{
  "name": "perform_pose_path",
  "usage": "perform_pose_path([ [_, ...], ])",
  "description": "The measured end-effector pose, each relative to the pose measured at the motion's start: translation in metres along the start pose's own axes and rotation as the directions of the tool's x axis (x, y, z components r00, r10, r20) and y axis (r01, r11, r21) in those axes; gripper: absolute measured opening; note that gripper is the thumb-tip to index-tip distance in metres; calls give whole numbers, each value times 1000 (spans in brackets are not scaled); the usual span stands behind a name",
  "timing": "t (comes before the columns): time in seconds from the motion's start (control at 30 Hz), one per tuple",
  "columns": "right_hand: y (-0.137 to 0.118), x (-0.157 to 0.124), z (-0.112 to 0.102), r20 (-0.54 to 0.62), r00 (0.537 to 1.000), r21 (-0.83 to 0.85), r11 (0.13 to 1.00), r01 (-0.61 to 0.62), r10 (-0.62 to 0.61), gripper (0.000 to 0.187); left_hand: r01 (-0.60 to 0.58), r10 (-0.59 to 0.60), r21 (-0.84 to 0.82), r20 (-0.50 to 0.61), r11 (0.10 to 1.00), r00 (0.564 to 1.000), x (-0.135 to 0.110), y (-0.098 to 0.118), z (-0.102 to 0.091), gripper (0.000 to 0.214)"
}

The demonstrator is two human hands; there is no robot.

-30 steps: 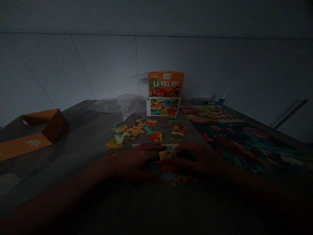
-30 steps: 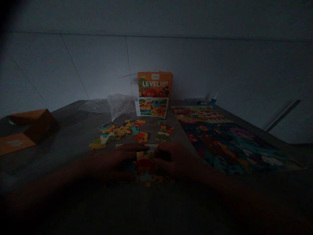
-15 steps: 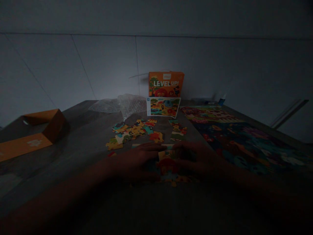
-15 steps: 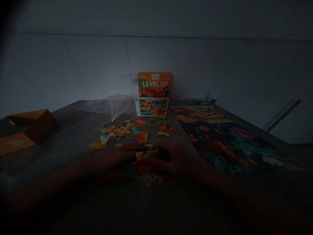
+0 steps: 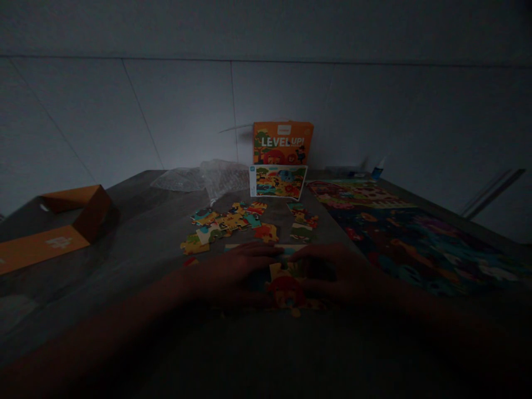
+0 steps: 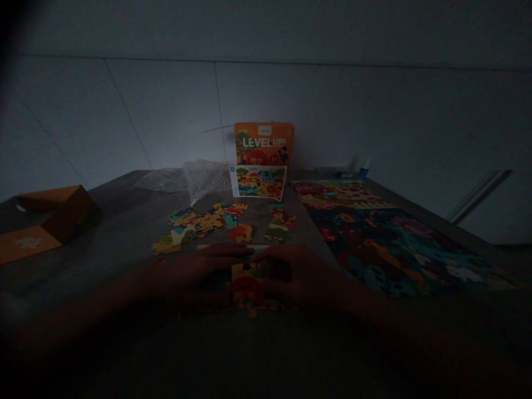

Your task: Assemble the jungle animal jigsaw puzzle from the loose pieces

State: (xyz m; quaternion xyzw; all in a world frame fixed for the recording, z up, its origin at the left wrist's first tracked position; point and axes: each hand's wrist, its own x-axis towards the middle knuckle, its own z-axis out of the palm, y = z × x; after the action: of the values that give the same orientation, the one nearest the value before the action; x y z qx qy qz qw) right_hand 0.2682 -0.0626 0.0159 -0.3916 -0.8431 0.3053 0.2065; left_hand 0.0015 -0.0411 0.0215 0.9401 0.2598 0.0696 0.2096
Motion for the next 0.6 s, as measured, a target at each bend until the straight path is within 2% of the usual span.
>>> perform_pose_path([
  [0.27,0,-4,-4,81,994,-88,993,81,-74,40,1,-2,3,15,1000,1000,0,-2,1,67],
  [0.43,-7,-5,-7,143,982,-145,979,143,-123,32,-14,14,-13,14,1000,1000,-1,-1,0,74],
  [0.6,-11,-8,-11,205,965,-137,971,196,-165,30,-102,101,-83,-20,991,995,-2,4,-2,53],
])
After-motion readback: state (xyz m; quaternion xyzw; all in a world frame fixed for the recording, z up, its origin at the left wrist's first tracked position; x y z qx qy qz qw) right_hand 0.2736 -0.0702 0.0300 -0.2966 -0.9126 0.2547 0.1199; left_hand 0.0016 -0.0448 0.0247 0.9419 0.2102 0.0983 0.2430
